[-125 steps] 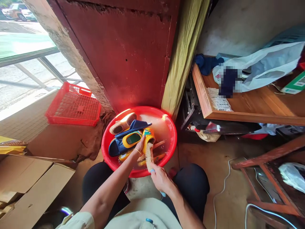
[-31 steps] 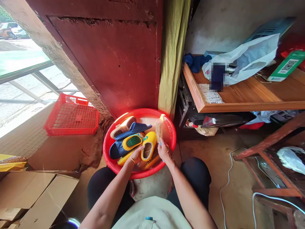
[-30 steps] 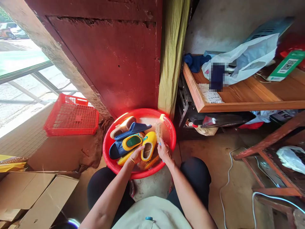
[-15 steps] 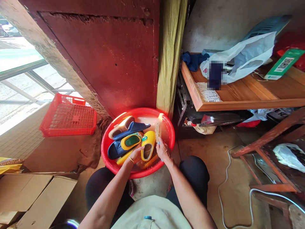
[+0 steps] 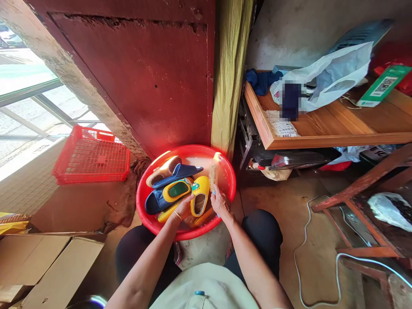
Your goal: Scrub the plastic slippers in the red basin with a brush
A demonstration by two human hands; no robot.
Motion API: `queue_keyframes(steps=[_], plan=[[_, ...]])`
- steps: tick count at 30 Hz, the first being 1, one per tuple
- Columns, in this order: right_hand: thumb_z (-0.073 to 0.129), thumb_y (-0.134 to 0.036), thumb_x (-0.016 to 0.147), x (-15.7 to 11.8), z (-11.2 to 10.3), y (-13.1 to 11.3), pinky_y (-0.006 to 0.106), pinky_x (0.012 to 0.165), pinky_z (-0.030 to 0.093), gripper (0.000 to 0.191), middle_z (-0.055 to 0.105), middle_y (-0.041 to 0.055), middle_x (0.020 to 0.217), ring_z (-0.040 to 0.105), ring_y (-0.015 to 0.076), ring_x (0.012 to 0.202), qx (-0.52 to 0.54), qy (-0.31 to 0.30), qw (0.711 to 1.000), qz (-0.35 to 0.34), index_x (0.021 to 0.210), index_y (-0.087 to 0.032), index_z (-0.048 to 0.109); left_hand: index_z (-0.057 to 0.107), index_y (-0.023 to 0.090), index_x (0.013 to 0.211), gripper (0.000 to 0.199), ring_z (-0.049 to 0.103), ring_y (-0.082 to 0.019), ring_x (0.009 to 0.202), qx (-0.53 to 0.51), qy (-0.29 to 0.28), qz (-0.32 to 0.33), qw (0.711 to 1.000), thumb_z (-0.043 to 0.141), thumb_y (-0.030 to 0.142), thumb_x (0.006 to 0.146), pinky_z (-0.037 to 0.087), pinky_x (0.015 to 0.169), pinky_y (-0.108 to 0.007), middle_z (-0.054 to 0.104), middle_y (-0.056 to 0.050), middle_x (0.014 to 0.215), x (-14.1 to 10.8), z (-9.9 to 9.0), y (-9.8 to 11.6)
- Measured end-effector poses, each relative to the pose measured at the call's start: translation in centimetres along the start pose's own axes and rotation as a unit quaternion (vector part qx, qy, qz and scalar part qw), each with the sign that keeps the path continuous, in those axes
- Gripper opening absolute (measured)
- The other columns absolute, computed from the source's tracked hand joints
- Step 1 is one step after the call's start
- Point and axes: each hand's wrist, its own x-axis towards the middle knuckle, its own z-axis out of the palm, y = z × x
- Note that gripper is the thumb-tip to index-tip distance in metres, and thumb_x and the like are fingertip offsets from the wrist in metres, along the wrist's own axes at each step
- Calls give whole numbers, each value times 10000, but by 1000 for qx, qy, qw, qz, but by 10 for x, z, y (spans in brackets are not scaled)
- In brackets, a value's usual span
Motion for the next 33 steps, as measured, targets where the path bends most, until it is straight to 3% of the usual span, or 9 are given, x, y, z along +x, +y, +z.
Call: queue_keyframes(steps=[3, 7, 15, 24, 29, 33], plan=[[431, -202, 952, 0, 0, 0, 323, 1008, 505, 546, 713, 128, 1242, 664, 221, 1146, -2, -6, 1000, 4, 1494, -140, 436, 590, 136, 1300, 529, 720, -296, 1005, 2, 25, 34, 999, 699, 396, 852, 570, 915, -396, 755, -128, 1044, 0, 3, -1], [430, -207, 956, 0, 0, 1, 315, 1015, 497, 543, 707, 136, 1250, 656, 221, 1162, -2, -9, 1000, 2, 1492, -123, 435, 603, 126, 1295, 504, 722, -288, 996, -1, 18, 44, 999, 710, 338, 850, 580, 892, -378, 758, -125, 1039, -3, 6, -1], [422, -211, 960, 1, 0, 1, 331, 1029, 487, 553, 711, 140, 1241, 657, 230, 1161, -11, -16, 1000, 8, 1507, -127, 417, 590, 147, 1329, 557, 720, -293, 1008, -6, 35, 57, 998, 752, 286, 815, 586, 866, -367, 752, -125, 1090, -2, 9, 0], [410, -211, 967, 1, -3, -3, 311, 1026, 477, 556, 699, 139, 1266, 645, 219, 1176, -24, -31, 999, 19, 1514, -113, 396, 550, 160, 1380, 666, 695, -307, 1089, -3, 15, 72, 997, 793, 295, 774, 578, 930, -387, 725, -130, 1189, 4, 2, -4], [403, -218, 971, 6, -8, -9, 299, 1015, 459, 574, 676, 144, 1306, 631, 226, 1194, -54, -95, 993, 54, 1535, -120, 361, 573, 172, 1341, 676, 692, -306, 1092, 11, 4, 103, 995, 832, 314, 733, 576, 937, -411, 724, -132, 1183, 7, -4, -6], [454, -217, 950, 12, -9, -15, 323, 951, 472, 477, 734, 146, 1168, 671, 254, 1121, -83, -195, 971, 112, 1420, -174, 520, 588, 209, 1304, 657, 684, -292, 1105, 33, 15, 146, 989, 845, 295, 706, 561, 960, -407, 712, -113, 1215, 9, -5, -9]])
